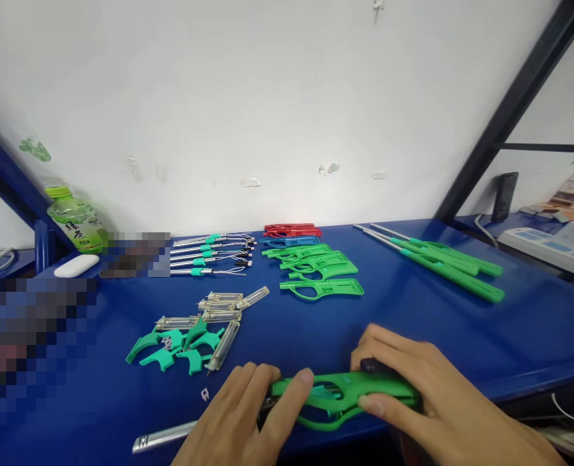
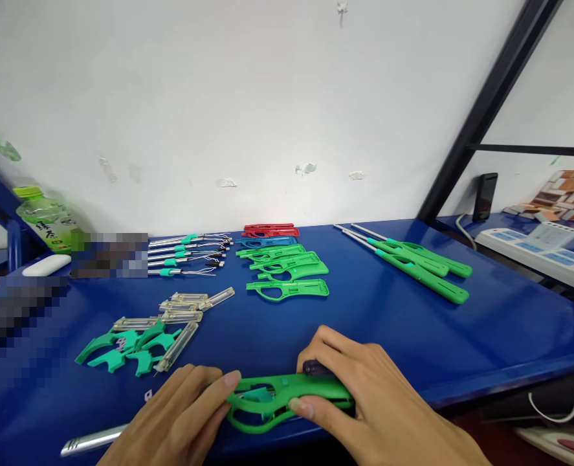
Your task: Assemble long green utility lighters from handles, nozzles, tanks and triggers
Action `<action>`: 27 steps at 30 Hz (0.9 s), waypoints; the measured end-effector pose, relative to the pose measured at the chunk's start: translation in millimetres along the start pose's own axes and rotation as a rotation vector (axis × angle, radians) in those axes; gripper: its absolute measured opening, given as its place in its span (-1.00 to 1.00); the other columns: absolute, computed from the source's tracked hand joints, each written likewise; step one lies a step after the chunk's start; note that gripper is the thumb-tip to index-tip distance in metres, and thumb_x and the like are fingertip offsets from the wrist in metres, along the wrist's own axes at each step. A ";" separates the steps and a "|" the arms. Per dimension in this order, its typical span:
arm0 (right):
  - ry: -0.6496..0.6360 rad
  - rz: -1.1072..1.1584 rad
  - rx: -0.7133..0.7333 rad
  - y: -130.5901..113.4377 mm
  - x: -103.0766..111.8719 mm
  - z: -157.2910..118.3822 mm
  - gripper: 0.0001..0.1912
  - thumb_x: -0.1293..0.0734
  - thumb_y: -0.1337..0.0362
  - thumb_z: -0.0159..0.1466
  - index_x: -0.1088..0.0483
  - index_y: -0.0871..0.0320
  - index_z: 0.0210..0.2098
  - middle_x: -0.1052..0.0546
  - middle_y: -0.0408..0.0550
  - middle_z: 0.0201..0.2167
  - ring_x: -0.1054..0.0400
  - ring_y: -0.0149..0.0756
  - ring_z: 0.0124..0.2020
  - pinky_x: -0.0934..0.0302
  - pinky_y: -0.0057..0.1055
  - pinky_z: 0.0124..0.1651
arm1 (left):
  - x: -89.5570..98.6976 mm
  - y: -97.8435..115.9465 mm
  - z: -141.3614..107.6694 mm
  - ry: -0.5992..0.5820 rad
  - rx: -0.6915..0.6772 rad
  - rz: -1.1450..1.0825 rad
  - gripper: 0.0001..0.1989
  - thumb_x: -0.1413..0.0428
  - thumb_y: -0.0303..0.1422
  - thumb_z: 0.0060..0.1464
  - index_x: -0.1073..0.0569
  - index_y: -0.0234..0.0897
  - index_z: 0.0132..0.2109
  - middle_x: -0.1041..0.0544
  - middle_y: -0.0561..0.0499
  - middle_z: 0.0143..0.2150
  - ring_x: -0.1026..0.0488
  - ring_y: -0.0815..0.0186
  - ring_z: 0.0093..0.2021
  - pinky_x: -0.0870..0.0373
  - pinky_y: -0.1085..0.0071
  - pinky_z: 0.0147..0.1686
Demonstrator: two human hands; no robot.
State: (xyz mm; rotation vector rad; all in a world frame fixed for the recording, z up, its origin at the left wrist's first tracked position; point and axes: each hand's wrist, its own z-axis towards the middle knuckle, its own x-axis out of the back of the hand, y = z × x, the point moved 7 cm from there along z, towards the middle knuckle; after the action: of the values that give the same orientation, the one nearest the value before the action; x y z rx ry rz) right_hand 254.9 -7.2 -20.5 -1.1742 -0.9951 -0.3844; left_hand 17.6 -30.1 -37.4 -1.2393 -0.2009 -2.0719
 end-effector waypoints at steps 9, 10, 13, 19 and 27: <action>0.281 -0.018 -0.052 33.4 41.5 4.7 -0.59 -0.22 -0.09 0.57 -0.52 0.01 -0.19 -0.61 -0.12 -0.21 -0.53 -0.27 -0.21 -0.37 -0.40 -0.13 | 4.9 -4.6 11.8 0.024 0.132 -0.043 -0.52 0.09 -0.31 0.59 -0.22 -0.20 0.54 -0.70 -0.02 0.01 -0.71 0.23 -0.06 -0.70 0.32 -0.05; 0.299 -0.044 -0.076 41.1 46.1 5.2 -0.57 -0.23 -0.13 0.55 -0.54 0.01 -0.21 -0.62 -0.12 -0.23 -0.54 -0.26 -0.22 -0.38 -0.39 -0.14 | 3.2 -3.9 13.1 -0.005 0.114 -0.045 -0.54 0.10 -0.30 0.59 -0.27 -0.19 0.51 -0.69 -0.03 0.03 -0.71 0.21 -0.04 -0.70 0.33 -0.10; 0.364 -0.146 -0.140 64.2 59.6 6.2 -0.50 -0.27 -0.24 0.48 -0.60 -0.01 -0.24 -0.68 -0.11 -0.25 -0.58 -0.20 -0.25 -0.41 -0.34 -0.17 | 1.0 -2.2 16.7 -0.036 0.075 -0.055 -0.61 0.07 -0.32 0.56 -0.43 -0.15 0.39 -0.67 -0.05 0.02 -0.69 0.17 -0.05 -0.66 0.33 -0.19; 0.607 -0.259 -0.202 82.3 78.3 -12.9 -0.44 -0.32 -0.37 0.36 -0.63 -0.04 -0.20 -0.68 -0.03 -0.19 -0.61 -0.03 -0.24 -0.42 -0.16 -0.18 | 31.0 -30.0 2.1 0.018 0.165 -0.002 -0.63 0.07 -0.43 0.52 -0.52 -0.05 0.25 -0.63 -0.03 0.06 -0.62 0.17 0.04 -0.57 0.25 0.02; 0.360 -0.249 0.077 33.3 31.0 -36.2 -0.68 -0.47 -0.13 0.38 -0.66 -0.14 -0.01 -0.69 -0.10 -0.04 -0.68 -0.17 -0.12 -0.56 -0.43 -0.09 | 42.0 -90.3 -28.0 -0.128 0.397 -0.236 -0.64 -0.02 -0.04 0.52 -0.68 0.06 -0.12 -0.66 0.15 -0.13 -0.68 0.40 -0.17 -0.57 0.62 -0.17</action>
State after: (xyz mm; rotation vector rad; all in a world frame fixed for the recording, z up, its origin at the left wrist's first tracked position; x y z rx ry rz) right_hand 311.5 -19.7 -16.5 -0.8735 -0.8314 -0.7221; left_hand -72.3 3.3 1.5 -1.1403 -0.8106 -2.0151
